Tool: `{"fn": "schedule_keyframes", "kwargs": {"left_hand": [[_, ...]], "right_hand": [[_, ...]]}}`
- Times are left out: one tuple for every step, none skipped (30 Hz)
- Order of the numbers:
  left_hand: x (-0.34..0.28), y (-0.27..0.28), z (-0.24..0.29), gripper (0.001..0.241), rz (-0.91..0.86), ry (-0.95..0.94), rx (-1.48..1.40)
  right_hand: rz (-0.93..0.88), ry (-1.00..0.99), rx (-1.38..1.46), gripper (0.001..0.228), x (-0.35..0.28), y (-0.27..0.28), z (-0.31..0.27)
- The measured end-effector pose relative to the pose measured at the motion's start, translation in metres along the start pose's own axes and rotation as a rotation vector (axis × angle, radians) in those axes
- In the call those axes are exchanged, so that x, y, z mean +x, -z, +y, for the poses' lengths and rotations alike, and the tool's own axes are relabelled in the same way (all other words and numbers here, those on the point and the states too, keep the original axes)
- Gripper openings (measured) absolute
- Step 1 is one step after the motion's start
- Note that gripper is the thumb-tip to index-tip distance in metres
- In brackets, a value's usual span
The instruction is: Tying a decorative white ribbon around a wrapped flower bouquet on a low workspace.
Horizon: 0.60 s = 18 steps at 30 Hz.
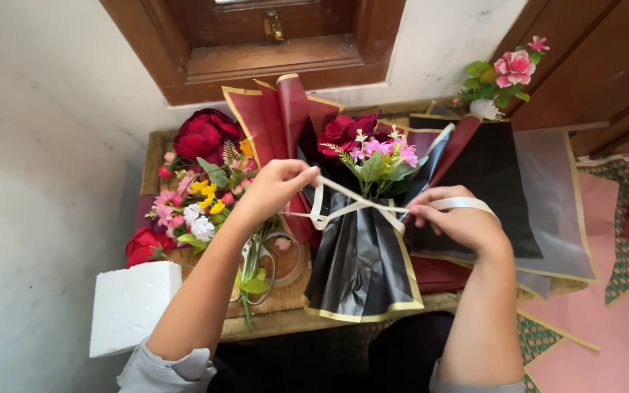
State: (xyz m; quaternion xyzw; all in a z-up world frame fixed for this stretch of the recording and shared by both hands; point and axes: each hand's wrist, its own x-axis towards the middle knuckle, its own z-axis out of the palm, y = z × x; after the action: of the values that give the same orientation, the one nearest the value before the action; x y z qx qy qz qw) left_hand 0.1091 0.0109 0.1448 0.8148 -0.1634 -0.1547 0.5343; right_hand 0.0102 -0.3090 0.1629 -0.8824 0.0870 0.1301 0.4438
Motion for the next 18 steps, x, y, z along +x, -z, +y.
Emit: {"fn": "schedule_keyframes", "kwargs": {"left_hand": [[-0.005,0.003,-0.003,0.023,0.003,0.0,0.0],[-0.01,0.007,-0.007,0.022,0.007,0.028,0.051],[-0.015,0.01,-0.01,0.021,0.01,0.056,0.102],[-0.018,0.013,-0.015,0.021,0.01,0.054,0.102],[-0.02,0.016,-0.02,0.022,-0.003,0.103,0.134],[-0.024,0.017,-0.026,0.024,-0.019,0.156,0.163],[-0.024,0.018,-0.033,0.024,-0.021,0.16,0.16],[-0.024,0.021,-0.039,0.025,-0.031,0.177,0.161],[-0.024,0.023,-0.046,0.026,-0.04,0.195,0.161],[-0.03,0.026,-0.036,0.026,-0.035,0.197,0.161],[-0.037,0.028,-0.025,0.025,-0.046,0.236,0.156],[-0.041,0.029,-0.014,0.024,-0.063,0.272,0.151],[-0.046,0.033,-0.01,0.024,-0.064,0.27,0.152],[-0.049,0.035,-0.006,0.025,-0.087,0.295,0.162],[-0.053,0.037,-0.002,0.026,-0.11,0.321,0.172],[-0.054,0.037,0.002,0.026,-0.117,0.32,0.171],[-0.056,0.038,0.006,0.026,-0.125,0.345,0.192],[-0.058,0.04,0.01,0.025,-0.13,0.372,0.213]], "right_hand": [[-0.001,0.002,-0.002,0.013,-0.004,0.002,-0.002],[-0.007,-0.021,-0.014,0.014,-0.007,0.005,-0.005],[-0.013,-0.045,-0.027,0.015,-0.01,0.008,-0.007],[-0.012,-0.045,-0.026,0.015,-0.009,0.01,-0.004],[-0.015,-0.047,-0.012,0.015,-0.008,0.012,0.0],[-0.021,-0.053,0.002,0.014,-0.008,0.012,0.005],[-0.024,-0.057,0.001,0.014,-0.007,0.013,0.013],[-0.059,-0.071,-0.003,0.014,-0.005,0.014,0.019],[-0.094,-0.085,-0.007,0.015,-0.003,0.015,0.026],[-0.097,-0.081,-0.009,0.015,-0.005,0.017,0.024],[-0.136,-0.116,-0.01,0.016,-0.006,0.02,0.023],[-0.169,-0.156,-0.01,0.017,-0.009,0.023,0.023],[-0.167,-0.156,-0.01,0.017,-0.008,0.022,0.024],[-0.174,-0.17,-0.004,0.017,-0.008,0.021,0.026],[-0.182,-0.183,0.002,0.018,-0.009,0.021,0.028],[-0.178,-0.19,0.003,0.018,-0.008,0.022,0.031],[-0.182,-0.194,0.011,0.017,-0.008,0.022,0.034],[-0.188,-0.196,0.018,0.017,-0.007,0.021,0.036]]}}
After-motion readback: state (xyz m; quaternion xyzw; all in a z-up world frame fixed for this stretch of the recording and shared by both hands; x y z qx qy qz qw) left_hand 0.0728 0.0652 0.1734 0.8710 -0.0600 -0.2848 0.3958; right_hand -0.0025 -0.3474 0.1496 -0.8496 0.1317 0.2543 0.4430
